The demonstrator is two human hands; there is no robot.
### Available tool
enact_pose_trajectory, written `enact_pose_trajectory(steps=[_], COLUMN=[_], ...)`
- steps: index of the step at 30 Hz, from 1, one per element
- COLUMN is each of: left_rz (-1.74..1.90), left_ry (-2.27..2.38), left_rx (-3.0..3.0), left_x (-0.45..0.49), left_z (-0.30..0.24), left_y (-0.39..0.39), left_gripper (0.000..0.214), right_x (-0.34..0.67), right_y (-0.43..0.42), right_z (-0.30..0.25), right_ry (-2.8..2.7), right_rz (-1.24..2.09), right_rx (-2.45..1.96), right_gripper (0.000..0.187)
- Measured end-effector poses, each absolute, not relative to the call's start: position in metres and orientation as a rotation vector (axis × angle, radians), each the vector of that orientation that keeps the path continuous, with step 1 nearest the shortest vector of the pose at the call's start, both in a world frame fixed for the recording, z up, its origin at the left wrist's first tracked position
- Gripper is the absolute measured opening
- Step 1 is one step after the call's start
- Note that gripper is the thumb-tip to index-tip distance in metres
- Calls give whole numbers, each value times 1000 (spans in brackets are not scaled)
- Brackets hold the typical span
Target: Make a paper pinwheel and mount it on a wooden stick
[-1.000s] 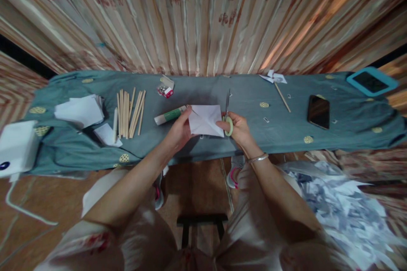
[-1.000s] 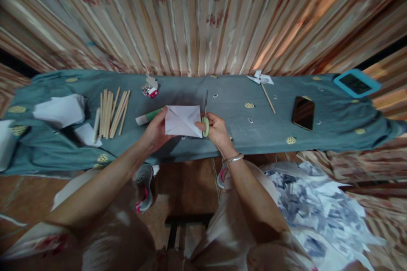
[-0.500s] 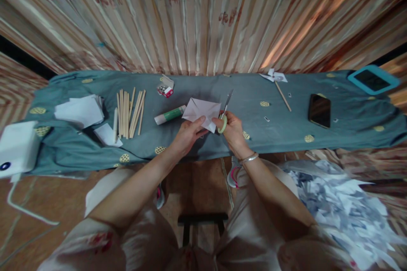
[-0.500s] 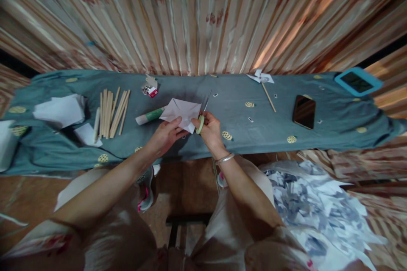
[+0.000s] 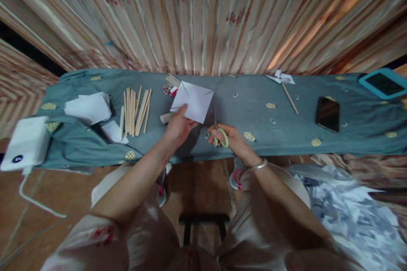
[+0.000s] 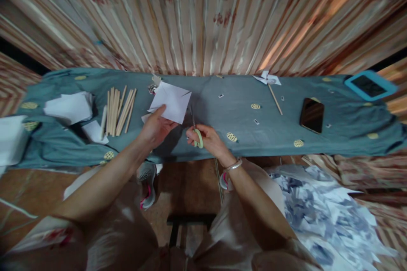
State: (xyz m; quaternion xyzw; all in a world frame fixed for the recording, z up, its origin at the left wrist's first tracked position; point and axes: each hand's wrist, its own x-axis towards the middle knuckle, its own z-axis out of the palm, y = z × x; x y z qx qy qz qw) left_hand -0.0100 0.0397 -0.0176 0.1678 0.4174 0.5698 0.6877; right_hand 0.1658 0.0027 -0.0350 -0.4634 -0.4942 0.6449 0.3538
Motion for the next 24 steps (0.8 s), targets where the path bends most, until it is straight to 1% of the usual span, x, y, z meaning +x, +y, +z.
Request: enact_pose_trajectory(steps=[4,10,24], left_rz=[1257,1248,1246], left_ry=[934,919,930], left_rx=[385,380,350], left_x=[-15,-13,-6], left_z=[-15,-13,-14], left_y=[42,40,36], left_gripper=[26,32,29], right_x=[167,167,164], right_y=[-3,-2,-1], right_z=[-30,-32,-37], right_ry=[-1407,-1495,-1468], right_rz=[1822,1841,1804], right_rx=[-1153,-1132,-1125], right_gripper=[53,51,46])
